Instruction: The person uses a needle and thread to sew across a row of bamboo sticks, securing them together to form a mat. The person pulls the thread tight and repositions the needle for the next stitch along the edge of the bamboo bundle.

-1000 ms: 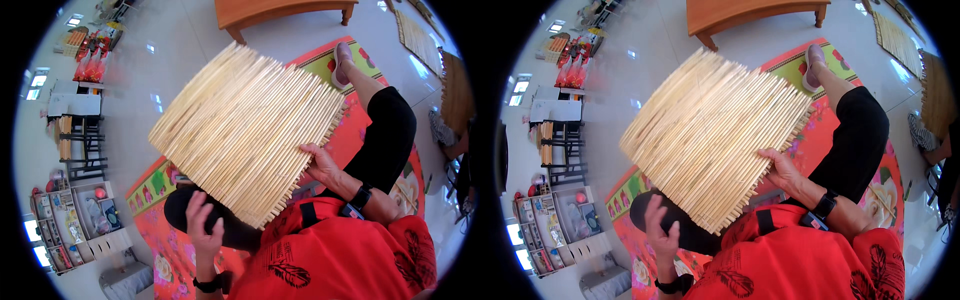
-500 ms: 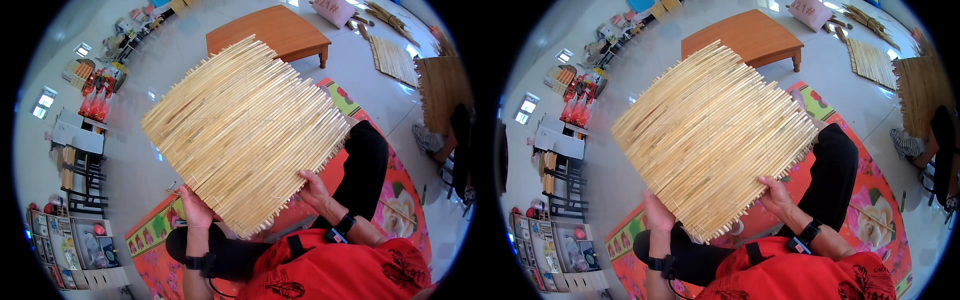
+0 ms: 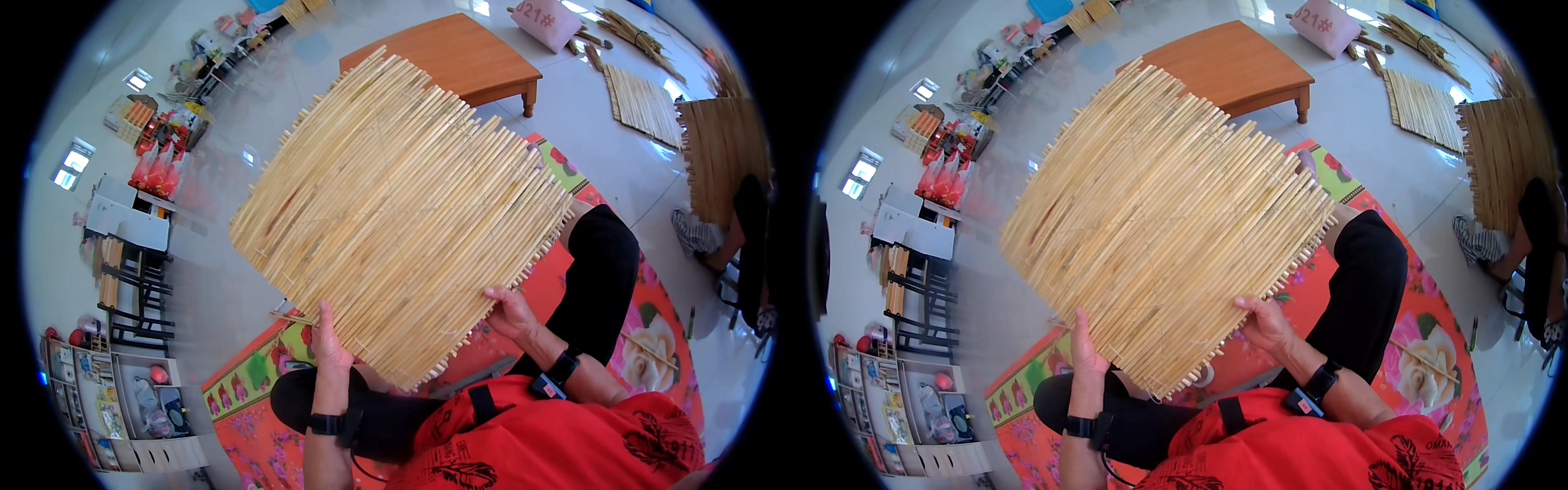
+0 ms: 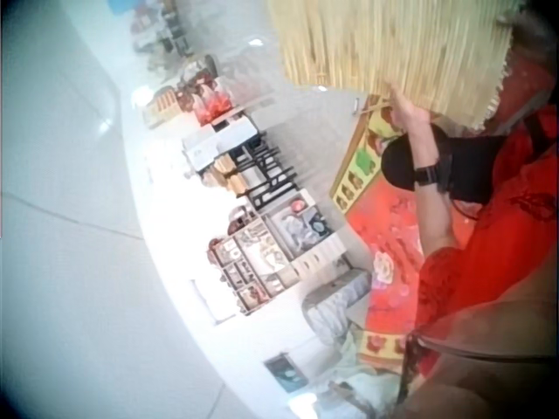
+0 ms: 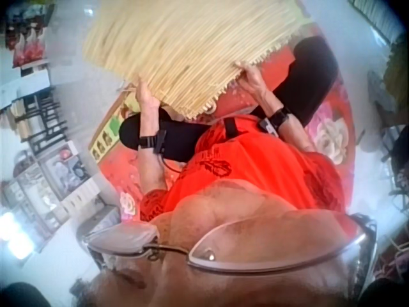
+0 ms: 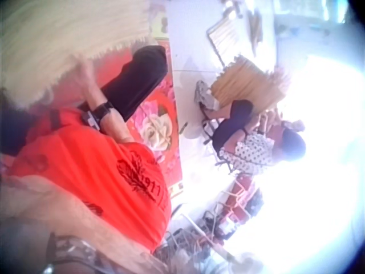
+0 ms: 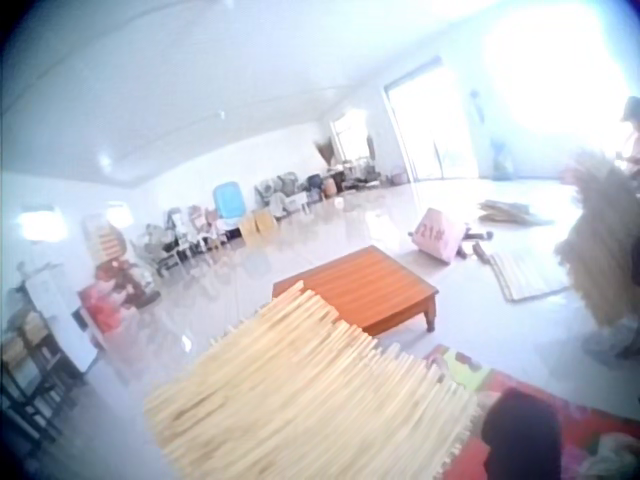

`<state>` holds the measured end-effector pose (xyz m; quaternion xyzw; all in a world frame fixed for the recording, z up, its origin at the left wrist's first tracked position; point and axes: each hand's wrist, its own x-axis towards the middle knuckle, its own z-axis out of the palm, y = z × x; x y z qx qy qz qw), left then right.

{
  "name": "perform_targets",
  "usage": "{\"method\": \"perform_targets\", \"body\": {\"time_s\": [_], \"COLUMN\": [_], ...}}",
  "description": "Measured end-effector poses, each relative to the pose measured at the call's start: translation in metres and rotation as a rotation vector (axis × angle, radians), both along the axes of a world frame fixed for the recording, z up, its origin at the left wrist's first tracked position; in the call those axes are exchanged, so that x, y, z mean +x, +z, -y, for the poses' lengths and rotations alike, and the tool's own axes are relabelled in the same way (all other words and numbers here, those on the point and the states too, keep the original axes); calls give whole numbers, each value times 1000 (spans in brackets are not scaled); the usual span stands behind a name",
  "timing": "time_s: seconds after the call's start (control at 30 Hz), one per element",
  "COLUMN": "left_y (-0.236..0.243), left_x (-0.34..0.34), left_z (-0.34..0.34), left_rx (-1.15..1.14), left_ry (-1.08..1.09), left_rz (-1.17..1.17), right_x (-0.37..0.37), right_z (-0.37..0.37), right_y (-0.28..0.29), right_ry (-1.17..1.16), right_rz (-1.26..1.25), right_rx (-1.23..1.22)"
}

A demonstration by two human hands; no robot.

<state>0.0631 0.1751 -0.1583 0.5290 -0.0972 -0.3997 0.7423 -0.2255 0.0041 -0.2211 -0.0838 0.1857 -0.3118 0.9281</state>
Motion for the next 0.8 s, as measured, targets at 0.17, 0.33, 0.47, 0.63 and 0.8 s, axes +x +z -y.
{"method": "perform_targets", "body": {"time_s": [0.17,0.33,0.47,0.63,0.8], "left_y": [13,13,6,20,17], "left_x": [-12,-9,-7,-19,-19], "left_z": [7,1,1,2,-9], "left_rx": [-68,-43,-24,-3,71], "left_ry": [53,74,55,107,131], "left_rz": [-16,11,-38,3,-68], "right_x": [0,3,-1,4,7], "right_z": [2,2,6,5,6], "right_y": [-1,-1,-18,-6,3], "right_ry": [8,20,25,19,3], "right_rz": [-2,30,-79,-117,-195], "right_rx": [-9,-33,-106,-95,-91]}}
